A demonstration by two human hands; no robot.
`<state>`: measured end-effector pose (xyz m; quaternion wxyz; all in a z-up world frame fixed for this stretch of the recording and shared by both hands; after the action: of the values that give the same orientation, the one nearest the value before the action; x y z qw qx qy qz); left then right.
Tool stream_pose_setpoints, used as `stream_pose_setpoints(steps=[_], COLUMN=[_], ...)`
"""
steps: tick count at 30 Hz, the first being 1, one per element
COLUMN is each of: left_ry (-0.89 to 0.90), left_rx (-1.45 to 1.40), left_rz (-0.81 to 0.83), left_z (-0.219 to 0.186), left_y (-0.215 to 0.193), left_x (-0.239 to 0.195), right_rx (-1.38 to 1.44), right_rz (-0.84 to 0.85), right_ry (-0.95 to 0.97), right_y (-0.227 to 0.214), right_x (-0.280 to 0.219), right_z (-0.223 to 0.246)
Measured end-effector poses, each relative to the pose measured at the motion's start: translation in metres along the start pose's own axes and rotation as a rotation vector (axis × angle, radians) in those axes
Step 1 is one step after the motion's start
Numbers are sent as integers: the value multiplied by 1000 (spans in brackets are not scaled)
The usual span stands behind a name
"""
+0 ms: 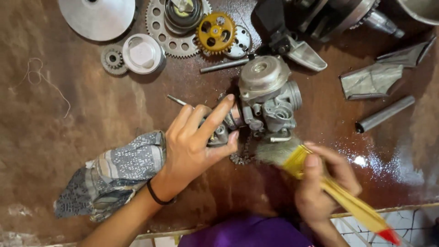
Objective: Cleaning a motorcycle carburetor with a brush and solvent.
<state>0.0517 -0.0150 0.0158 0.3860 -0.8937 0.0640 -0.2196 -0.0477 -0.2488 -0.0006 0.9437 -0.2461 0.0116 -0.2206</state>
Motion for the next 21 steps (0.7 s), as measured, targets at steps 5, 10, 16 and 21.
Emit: stream_pose_setpoints(steps=[5,10,16,21], left_ry=[29,-2,-19,-20], left_rx=[30,11,7,-17], left_rz=[-5,8,21,22], left_z=[-2,0,-2,2], left_y=[0,2,1,2], left_x=[2,-2,1,2], right_rx=[4,56,76,41], right_rz=[-10,-91,58,-126], right_ry=[-82,43,143,27], right_y=[8,-6,19,-14], right_x=[-4,0,-12,-9], right_z=[5,-2,-8,-16])
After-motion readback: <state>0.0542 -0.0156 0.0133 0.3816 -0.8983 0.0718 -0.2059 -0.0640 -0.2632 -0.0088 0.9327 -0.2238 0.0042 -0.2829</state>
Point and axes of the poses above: each hand's wrist, its own x-axis towards the middle knuckle, its own y-axis out of the palm, z = x × y, the point moved 6 cm from there along x, towards the middle knuckle, and after that the axes turned 3 degrees about -z, right-handed, at the moved point
